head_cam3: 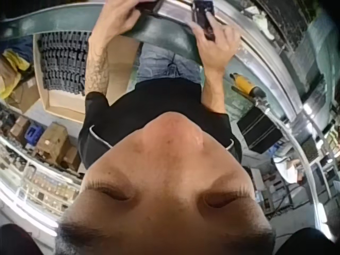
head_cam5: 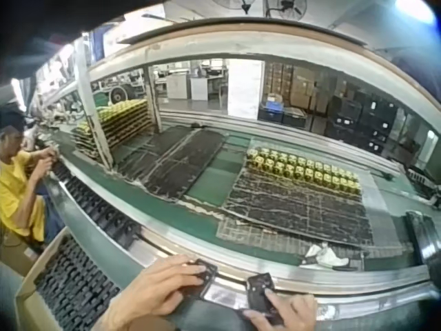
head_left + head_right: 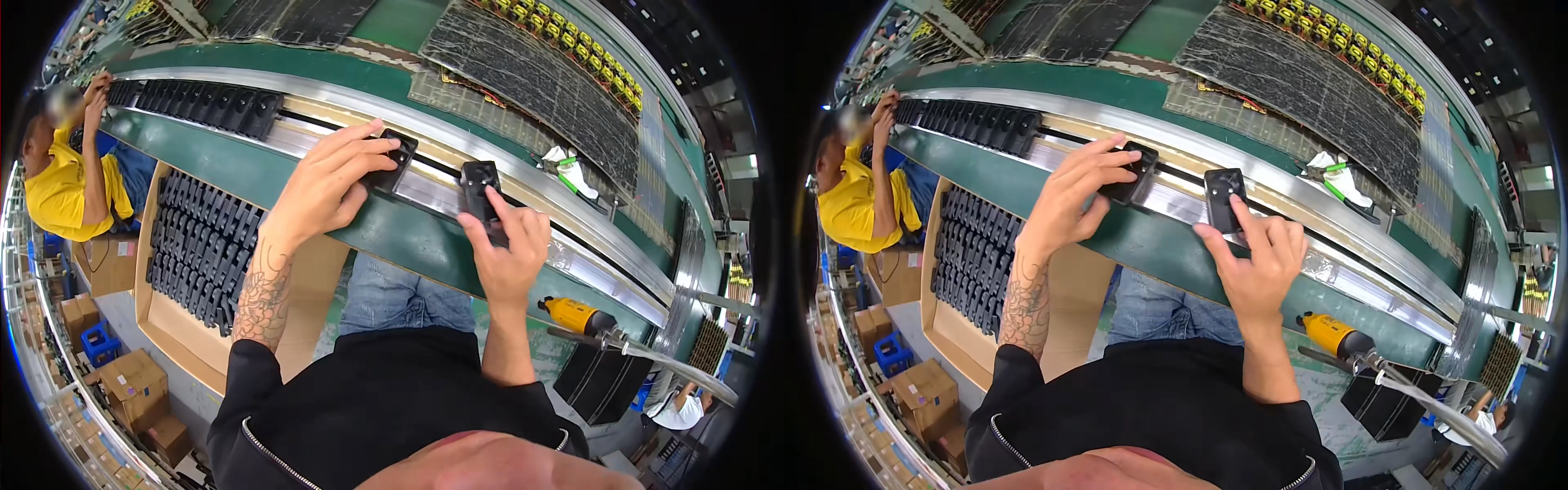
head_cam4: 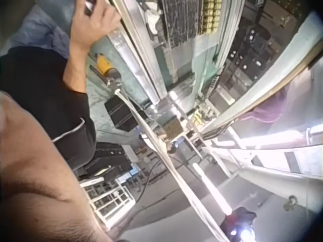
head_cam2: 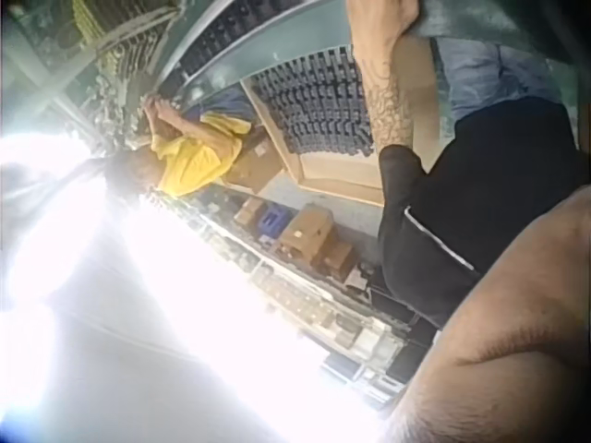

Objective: Assembling circuit boards and electronic components on a production line.

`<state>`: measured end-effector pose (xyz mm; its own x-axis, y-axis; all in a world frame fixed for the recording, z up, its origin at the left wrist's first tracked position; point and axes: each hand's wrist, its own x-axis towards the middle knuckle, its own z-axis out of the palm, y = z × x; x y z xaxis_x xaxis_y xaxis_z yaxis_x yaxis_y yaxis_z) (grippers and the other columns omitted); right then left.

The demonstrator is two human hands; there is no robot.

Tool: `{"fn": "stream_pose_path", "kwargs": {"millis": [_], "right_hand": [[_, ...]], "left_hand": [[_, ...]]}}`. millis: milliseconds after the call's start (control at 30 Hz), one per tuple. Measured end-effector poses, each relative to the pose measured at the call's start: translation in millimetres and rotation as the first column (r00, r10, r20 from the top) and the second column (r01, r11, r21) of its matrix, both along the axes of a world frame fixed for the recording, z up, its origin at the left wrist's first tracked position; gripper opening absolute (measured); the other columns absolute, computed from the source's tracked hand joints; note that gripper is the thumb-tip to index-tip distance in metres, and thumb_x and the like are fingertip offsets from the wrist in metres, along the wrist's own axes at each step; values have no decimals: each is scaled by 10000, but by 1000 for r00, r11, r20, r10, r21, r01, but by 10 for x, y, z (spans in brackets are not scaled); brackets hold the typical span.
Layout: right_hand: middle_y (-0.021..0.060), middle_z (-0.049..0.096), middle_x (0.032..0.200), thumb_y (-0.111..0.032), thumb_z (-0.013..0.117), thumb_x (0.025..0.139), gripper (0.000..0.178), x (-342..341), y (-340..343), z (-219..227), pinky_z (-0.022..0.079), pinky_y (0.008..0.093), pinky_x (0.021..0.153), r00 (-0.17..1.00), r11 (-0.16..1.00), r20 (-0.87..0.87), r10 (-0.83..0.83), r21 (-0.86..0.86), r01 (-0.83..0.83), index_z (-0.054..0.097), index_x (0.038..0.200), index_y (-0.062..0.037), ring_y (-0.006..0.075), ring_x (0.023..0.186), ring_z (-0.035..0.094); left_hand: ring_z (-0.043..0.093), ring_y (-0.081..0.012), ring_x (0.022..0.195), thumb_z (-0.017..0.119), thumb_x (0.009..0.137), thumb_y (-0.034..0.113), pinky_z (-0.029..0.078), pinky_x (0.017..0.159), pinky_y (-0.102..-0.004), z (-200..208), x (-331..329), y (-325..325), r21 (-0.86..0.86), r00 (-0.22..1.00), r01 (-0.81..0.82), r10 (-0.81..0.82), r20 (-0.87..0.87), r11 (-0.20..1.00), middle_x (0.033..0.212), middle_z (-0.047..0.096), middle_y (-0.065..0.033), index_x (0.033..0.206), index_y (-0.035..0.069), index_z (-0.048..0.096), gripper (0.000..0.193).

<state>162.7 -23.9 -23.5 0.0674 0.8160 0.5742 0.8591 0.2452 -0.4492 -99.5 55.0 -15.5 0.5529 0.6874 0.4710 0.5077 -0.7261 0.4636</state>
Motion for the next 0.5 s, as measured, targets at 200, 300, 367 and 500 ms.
{"fn": "stream_pose_path", "kwargs": {"millis": [200,300,367,500], "right_hand": [[-36,517,730,-221,872,752,344,-213,187,-100,385,294,753,996,1000,86,-4,18,2,770,1065,-120,158,705,457],[-42,532,723,-184,861,754,333,-373,336,-30,386,302,762,988,993,100,121,-21,-119,768,1067,-122,163,718,476],[-45,538,720,-172,857,754,330,-437,348,47,386,305,765,981,987,102,163,-30,-161,767,1068,-123,164,722,482],[-33,577,723,-93,809,770,285,-552,243,226,397,313,788,968,974,-123,219,-27,-224,763,1051,-95,174,723,510]], "left_hand": [[508,-301,1389,679,813,24,434,1142,-439,26,113,28,50,992,-33,39,-121,998,1387,629,-36,1180,67,701,370],[504,-294,1390,693,847,138,427,1142,-442,17,97,50,14,985,-56,58,-160,998,1398,621,-38,1234,92,689,390],[503,-292,1390,698,858,176,424,1142,-442,46,96,27,6,982,-66,66,-175,998,1402,618,-39,1252,100,685,401],[499,-267,1392,713,877,311,379,1171,-443,101,148,-109,123,982,-141,155,-109,982,1362,637,-36,1268,128,680,433]]}}
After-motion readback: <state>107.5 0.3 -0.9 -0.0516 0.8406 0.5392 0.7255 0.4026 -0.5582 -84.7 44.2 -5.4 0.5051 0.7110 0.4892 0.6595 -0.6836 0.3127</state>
